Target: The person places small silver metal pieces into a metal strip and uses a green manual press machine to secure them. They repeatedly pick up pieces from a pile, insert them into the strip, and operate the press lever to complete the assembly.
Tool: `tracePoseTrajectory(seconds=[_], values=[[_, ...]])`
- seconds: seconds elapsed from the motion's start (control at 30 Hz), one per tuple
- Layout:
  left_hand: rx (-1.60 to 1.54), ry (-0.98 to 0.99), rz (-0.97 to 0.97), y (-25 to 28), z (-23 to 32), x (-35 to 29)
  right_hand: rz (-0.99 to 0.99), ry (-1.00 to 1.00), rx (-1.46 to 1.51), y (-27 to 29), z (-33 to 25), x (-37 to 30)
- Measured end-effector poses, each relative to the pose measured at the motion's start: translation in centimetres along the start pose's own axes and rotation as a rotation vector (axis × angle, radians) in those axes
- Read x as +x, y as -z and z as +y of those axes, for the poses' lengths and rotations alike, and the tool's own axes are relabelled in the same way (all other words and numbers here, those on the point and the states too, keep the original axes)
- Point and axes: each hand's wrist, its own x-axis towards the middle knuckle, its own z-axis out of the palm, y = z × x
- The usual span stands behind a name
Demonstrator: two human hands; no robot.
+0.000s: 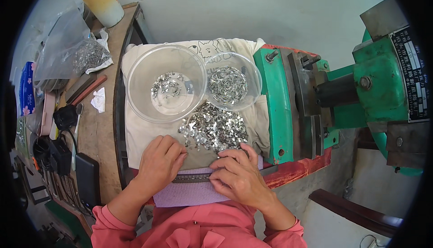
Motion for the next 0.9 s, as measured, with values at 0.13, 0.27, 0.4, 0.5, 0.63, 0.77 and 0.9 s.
tracePoseTrajectory(seconds=[0.13,0.27,0.4,0.5,0.63,0.77,0.9], values=[[-0.014,0.002,-0.004,0.1,0.0,0.0,0.018,-0.001,-0.069,0.1,-0.2,-0.3],[-0.011,0.005,-0.011,0.1,0.0,0.0,0.049,0.055,-0.141,-0.3,-0.3,-0.8],[-0.009,0.003,-0.012,0.1,0.0,0.0,0.039,0.096,-0.168,-0.4,-0.5,-0.8],[-0.006,-0.001,-0.008,0.1,0.0,0.0,0.023,0.118,-0.168,-0.4,-0.5,-0.5],[-0.005,-0.001,-0.006,0.0,-0.1,0.0,0.068,0.094,-0.131,0.1,-0.2,0.0],[0.0,-0.006,-0.011,0.1,0.0,0.1,0.181,0.046,-0.226,-0.3,0.3,1.4],[-0.003,-0.005,-0.006,0.2,0.0,0.1,0.138,0.007,-0.23,-0.7,0.8,2.3]])
